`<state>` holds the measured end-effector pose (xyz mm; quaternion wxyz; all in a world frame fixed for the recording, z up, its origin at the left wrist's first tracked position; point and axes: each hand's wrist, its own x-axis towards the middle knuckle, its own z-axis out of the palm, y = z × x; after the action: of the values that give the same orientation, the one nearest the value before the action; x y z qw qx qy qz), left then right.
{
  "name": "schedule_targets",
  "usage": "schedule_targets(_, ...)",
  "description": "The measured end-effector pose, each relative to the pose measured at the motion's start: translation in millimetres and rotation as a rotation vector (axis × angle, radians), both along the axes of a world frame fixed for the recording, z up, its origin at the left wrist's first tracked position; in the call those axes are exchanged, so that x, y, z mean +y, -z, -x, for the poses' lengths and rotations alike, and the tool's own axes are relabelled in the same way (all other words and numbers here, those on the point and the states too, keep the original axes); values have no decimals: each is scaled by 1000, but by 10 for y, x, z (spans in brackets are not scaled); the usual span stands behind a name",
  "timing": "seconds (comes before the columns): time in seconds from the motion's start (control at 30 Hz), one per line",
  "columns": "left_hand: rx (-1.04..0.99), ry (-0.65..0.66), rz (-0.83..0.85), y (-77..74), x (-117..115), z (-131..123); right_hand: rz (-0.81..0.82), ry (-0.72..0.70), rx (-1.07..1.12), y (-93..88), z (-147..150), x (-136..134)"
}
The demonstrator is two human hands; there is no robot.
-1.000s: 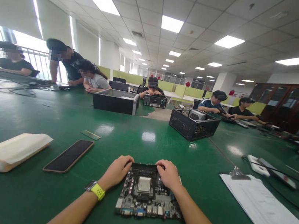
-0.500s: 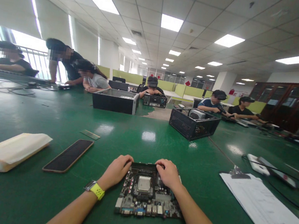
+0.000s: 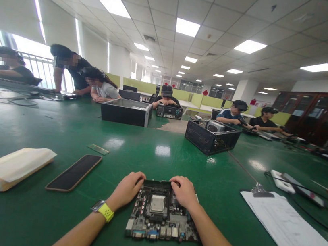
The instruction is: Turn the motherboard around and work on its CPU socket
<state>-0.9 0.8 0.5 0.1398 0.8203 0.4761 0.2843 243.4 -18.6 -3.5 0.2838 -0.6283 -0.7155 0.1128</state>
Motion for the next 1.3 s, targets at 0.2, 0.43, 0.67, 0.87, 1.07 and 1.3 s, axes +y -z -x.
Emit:
schedule_targets(0.2, -3, -6, 8, 4, 2, 4, 3, 0, -4, -21, 6, -18)
schedule_targets(0.43, -12, -12, 5, 6, 0, 10, 17, 6, -16, -44, 22, -34)
schedule_targets(0.67, -16, 1, 8, 9, 8, 13, 22, 8, -25, -73, 20, -42)
schedule_targets(0.87, -26, -2, 6, 3, -4, 5, -82, -4, -115, -385, 403, -407)
schedule_targets(1.07, -41, 0, 8, -37, -41, -5, 125, -207, -171, -234, 993, -914)
schedule_targets(1.3, -119, -22, -3, -5, 0, 9, 121, -178, -208, -54, 1095, -939)
